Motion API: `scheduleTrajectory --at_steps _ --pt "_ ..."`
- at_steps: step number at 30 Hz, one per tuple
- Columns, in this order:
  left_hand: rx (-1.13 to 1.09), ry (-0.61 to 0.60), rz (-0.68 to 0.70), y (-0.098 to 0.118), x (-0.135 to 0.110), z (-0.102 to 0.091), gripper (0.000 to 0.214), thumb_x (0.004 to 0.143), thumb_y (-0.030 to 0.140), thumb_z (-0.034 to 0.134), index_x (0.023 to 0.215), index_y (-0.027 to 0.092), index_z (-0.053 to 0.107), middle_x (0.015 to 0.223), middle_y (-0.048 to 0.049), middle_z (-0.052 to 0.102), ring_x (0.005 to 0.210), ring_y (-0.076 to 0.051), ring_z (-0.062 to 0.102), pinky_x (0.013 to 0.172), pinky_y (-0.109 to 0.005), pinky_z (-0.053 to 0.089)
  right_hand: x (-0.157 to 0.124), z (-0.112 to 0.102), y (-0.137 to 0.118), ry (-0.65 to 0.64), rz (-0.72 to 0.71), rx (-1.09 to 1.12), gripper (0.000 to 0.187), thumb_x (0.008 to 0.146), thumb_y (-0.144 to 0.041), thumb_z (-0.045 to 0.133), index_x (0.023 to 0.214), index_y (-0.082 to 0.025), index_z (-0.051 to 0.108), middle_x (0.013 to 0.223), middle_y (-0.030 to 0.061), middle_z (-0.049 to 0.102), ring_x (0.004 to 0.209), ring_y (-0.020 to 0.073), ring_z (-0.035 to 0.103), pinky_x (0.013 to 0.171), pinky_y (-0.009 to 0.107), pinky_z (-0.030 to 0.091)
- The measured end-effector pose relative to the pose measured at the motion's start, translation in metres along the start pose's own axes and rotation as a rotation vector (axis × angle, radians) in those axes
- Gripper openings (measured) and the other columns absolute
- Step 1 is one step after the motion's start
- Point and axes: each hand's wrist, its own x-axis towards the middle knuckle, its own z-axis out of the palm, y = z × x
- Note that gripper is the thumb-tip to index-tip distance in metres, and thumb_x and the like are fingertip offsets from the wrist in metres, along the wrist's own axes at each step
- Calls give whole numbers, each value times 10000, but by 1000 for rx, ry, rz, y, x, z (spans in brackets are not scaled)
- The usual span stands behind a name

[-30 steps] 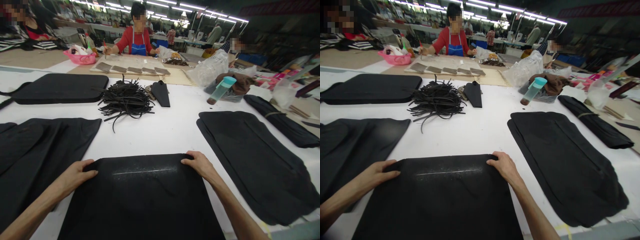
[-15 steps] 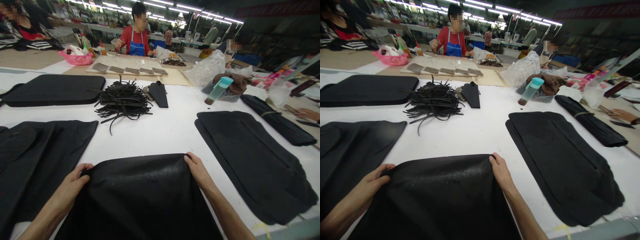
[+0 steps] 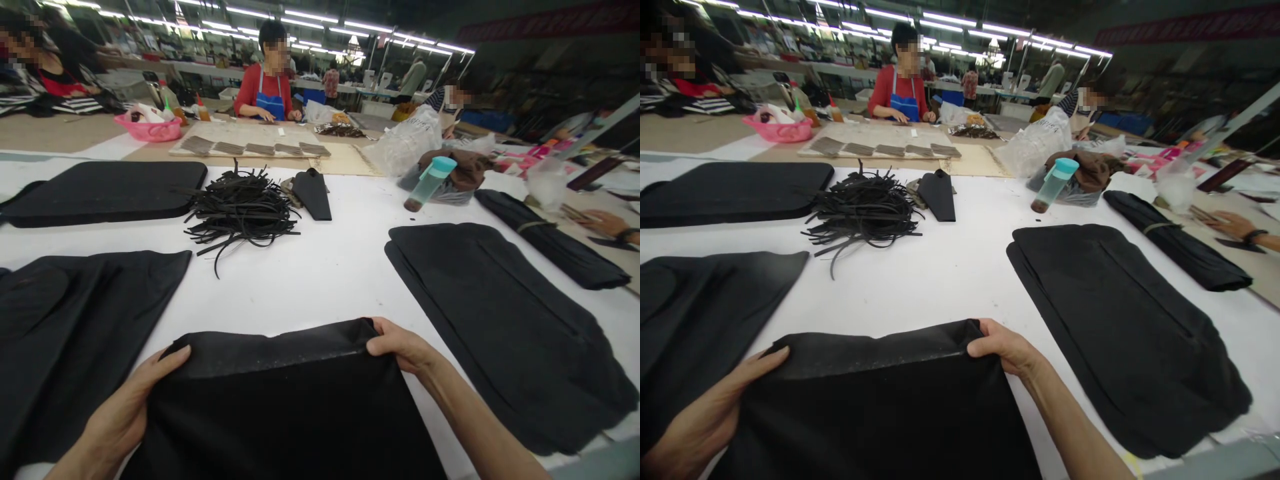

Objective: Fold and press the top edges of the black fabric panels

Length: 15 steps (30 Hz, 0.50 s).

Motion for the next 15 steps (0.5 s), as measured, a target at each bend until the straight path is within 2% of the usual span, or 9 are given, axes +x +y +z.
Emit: scheduleTrajectory --at_steps 3,9,15 --pt "19 -108 -7 -5 15 -11 420 598 73 719 1002 151 637 854 -60 704 675 -230 664 687 -412 556 1 -2 1 9 3 32 424 540 -131 753 951 -109 647 787 53 682 696 163 632 671 247 490" --pt "84 -59 58 -11 35 -23 458 525 103 775 946 218 637 827 -21 708 666 -259 668 667 -464 558 1 2 2 46 -38 110 409 545 -106 722 947 -89 649 763 74 686 648 151 630 611 230 504" --pt "90 -78 1 -8 35 -19 339 636 139 716 956 225 644 859 3 709 749 -244 672 734 -409 559 0 3 3 54 -35 148 421 558 -101 709 972 -79 634 783 86 686 659 154 631 630 240 506"
